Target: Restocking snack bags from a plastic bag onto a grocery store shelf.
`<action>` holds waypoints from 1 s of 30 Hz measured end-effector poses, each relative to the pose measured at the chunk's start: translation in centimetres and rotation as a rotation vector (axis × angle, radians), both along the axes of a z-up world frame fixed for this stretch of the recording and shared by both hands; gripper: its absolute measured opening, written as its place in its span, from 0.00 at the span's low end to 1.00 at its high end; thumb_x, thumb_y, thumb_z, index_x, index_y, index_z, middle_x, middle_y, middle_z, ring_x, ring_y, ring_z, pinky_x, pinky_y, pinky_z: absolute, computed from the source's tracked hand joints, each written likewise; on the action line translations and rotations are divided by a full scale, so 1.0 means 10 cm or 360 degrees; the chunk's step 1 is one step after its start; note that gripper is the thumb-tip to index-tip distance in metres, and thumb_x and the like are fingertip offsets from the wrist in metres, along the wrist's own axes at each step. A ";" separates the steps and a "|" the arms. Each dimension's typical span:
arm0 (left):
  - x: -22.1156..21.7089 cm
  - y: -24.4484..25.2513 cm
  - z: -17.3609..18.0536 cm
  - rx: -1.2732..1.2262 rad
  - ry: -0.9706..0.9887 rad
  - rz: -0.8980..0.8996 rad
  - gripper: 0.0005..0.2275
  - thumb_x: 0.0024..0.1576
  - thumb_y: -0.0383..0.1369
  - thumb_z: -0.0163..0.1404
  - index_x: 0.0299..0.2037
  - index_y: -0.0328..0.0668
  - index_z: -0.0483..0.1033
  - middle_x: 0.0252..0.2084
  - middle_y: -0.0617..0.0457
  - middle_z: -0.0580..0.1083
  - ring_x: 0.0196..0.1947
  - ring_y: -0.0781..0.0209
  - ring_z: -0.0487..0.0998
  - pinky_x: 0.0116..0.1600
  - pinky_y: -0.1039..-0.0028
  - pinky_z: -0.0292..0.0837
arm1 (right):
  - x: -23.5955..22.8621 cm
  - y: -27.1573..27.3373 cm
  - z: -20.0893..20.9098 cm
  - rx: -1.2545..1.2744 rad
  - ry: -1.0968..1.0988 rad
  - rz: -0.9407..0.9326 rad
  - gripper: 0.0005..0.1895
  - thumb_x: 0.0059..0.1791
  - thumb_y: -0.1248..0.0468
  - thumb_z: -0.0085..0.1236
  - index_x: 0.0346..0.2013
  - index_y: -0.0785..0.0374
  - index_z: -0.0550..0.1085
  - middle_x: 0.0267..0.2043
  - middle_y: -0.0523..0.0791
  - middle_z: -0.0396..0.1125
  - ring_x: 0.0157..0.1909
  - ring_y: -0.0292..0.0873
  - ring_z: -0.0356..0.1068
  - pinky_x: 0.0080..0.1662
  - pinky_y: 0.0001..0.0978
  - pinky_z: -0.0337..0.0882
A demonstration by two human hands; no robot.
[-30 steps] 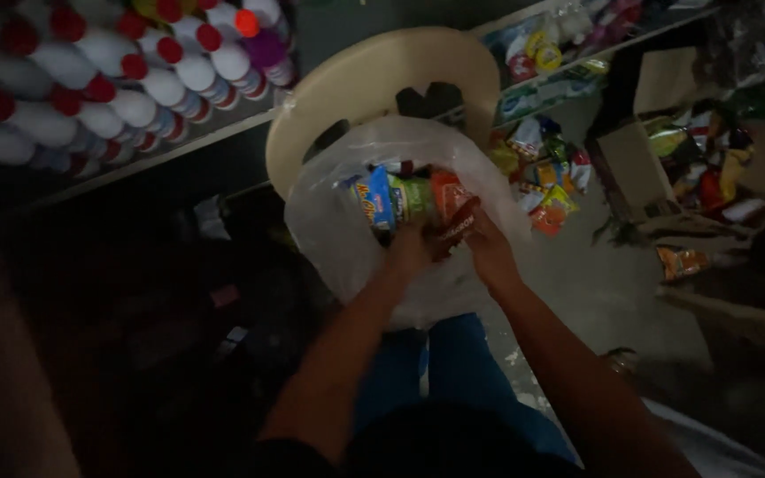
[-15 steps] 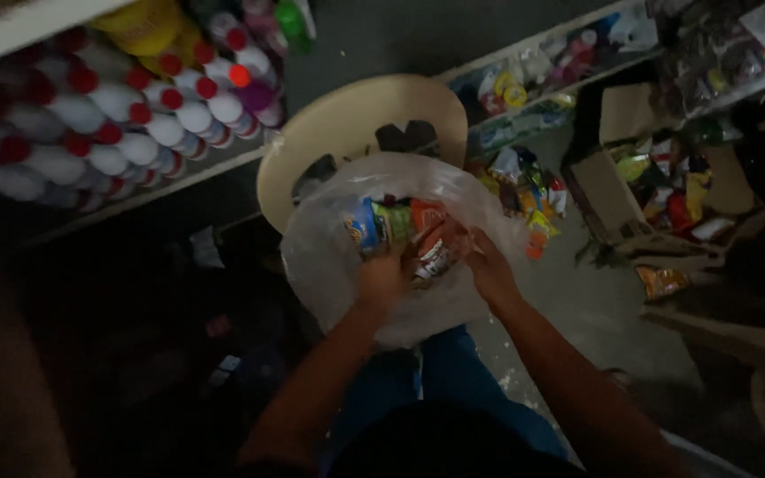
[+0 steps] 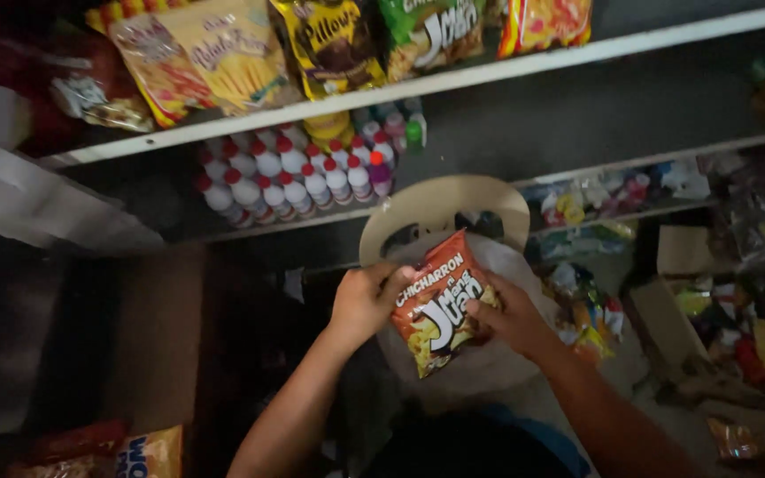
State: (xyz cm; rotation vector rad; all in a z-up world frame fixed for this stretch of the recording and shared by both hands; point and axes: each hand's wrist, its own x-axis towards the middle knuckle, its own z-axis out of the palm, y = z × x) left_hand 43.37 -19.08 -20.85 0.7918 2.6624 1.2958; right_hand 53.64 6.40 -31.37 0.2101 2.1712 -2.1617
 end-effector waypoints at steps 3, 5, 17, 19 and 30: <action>-0.04 -0.03 0.11 0.0145 0.0016 0.0157 0.17 0.62 0.45 0.52 0.33 0.38 0.82 0.22 0.45 0.75 0.21 0.55 0.77 0.31 0.66 0.71 | -0.04 -0.05 0.22 0.0009 0.0104 -0.0067 0.31 0.50 0.55 0.60 0.65 0.65 0.69 0.53 0.47 0.74 0.51 0.40 0.73 0.52 0.39 0.74; -0.41 -0.08 -0.47 0.0548 -0.0245 0.0157 0.18 0.66 0.44 0.52 0.35 0.34 0.82 0.26 0.47 0.75 0.25 0.60 0.75 0.34 0.67 0.70 | -0.06 -0.01 0.48 0.0009 0.0107 -0.0154 0.30 0.50 0.55 0.59 0.65 0.63 0.69 0.52 0.46 0.74 0.50 0.40 0.72 0.51 0.38 0.73; -0.29 1.21 1.26 0.0549 0.0134 -0.0191 0.38 0.52 0.32 0.62 0.73 0.46 0.56 0.37 0.53 0.77 0.27 0.68 0.74 0.34 0.75 0.74 | -0.84 1.08 2.01 -0.0318 0.0553 -0.0750 0.20 0.54 0.55 0.54 0.59 0.55 0.68 0.50 0.39 0.69 0.49 0.36 0.69 0.47 0.37 0.69; -0.62 1.50 1.34 0.0569 0.0268 -0.0144 0.37 0.54 0.31 0.63 0.75 0.47 0.60 0.31 0.47 0.75 0.28 0.66 0.73 0.36 0.73 0.74 | -1.10 1.32 2.20 -0.0502 0.0588 -0.0771 0.20 0.54 0.57 0.56 0.60 0.53 0.66 0.50 0.38 0.68 0.49 0.36 0.70 0.45 0.37 0.70; -2.69 2.73 1.96 0.0427 0.1002 0.0138 0.16 0.57 0.39 0.59 0.50 0.47 0.70 0.32 0.43 0.79 0.35 0.36 0.81 0.40 0.51 0.74 | -3.07 2.75 2.62 0.0444 0.1229 -0.0578 0.19 0.55 0.73 0.59 0.58 0.61 0.64 0.49 0.49 0.71 0.44 0.40 0.75 0.44 0.30 0.75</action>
